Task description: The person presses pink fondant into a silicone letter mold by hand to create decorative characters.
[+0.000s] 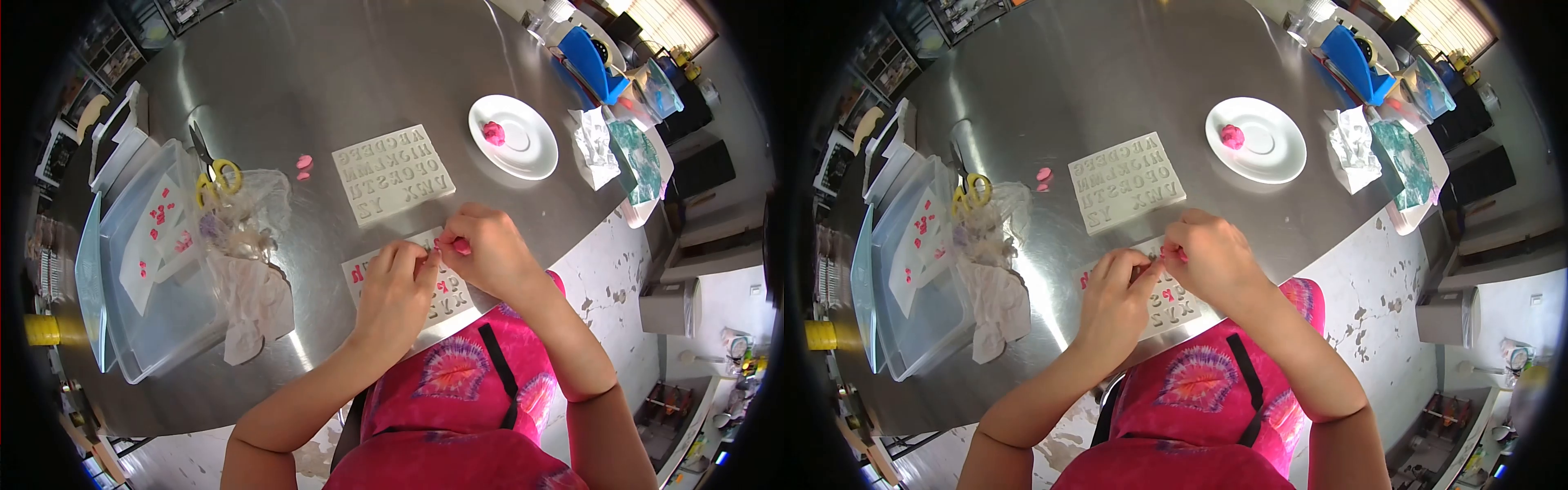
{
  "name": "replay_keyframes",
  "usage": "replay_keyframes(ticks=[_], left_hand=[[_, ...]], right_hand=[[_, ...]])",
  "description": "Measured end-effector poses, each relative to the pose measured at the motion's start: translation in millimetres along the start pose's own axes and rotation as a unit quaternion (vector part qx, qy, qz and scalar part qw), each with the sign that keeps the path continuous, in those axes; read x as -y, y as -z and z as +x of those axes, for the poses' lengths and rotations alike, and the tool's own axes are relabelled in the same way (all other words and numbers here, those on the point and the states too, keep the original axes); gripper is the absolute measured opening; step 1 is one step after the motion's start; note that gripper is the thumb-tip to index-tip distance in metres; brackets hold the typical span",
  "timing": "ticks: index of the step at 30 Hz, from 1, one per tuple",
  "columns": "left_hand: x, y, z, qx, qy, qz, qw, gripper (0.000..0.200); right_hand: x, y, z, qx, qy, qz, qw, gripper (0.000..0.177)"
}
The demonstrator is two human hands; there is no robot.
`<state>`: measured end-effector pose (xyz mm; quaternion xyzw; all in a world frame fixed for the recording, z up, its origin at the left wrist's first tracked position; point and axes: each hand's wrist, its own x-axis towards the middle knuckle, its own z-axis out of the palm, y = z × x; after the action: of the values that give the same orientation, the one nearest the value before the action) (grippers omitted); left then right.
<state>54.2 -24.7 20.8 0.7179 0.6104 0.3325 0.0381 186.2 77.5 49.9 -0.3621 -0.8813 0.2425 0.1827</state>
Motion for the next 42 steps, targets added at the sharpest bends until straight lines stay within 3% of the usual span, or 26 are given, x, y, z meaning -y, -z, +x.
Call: replay_keyframes(ticks=[5,10,16,19,22,26,28,29,34,37,41,42], left_hand=[[1.7,-3.6,-1.2,-0.011,0.001,0.007,1.0,0.033],[4.9,-7.4,-1.8,-0.012,0.002,-0.004,1.0,0.033],[6.2,-5.1,5.0,0.015,-0.017,0.005,1.0,0.035],[2.7,-2.2,7.2,0.061,-0.06,0.083,0.993,0.031],[0.3,-0.5,9.4,0.077,-0.084,0.125,0.986,0.028],[3.9,-0.5,11.3,0.055,-0.048,0.086,0.994,0.031],[9.1,2.1,12.1,0.057,-0.023,0.056,0.997,0.028],[14.4,0.8,12.5,0.031,-0.018,0.002,0.999,0.025],[24.1,-4.6,14.7,-0.001,0.025,-0.103,0.994,0.017],[23.2,-5.4,14.1,-0.022,0.044,-0.13,0.99,0.018],[22.7,-5.1,13.3,-0.023,0.014,-0.085,0.996,0.018],[22.5,-4.6,13.4,-0.022,0.007,-0.077,0.997,0.019]], right_hand=[[3.9,2.9,8.9,0.026,-0.009,-0.042,0.999,0.004],[1.1,10.1,21.9,0.097,-0.099,0.032,0.99,0.013],[-2.9,-1.7,0.8,0.003,-0.088,0.096,0.992,0.011],[-12.1,-8.4,-9.3,-0.035,-0.066,0.142,0.987,0.011],[-18.5,-0.1,-9.9,0.025,-0.119,0.182,0.976,0.012],[-17.6,5.7,-11.0,0.041,-0.108,0.187,0.975,0.012],[-14.1,10.2,-12.3,0.047,-0.015,0.132,0.99,0.009],[-13.3,9.3,-12.5,0.047,-0.013,0.133,0.99,0.009],[-7.0,-7.1,-17.5,-0.024,0.033,0.022,0.999,0.015],[-4.1,-10.1,-19.1,-0.068,0.053,0.023,0.996,0.017],[-6.3,-5.1,-11.8,-0.061,0.03,0.026,0.997,0.014],[-5.3,-3.9,-10.2,-0.054,-0.023,0.082,0.995,0.012]])
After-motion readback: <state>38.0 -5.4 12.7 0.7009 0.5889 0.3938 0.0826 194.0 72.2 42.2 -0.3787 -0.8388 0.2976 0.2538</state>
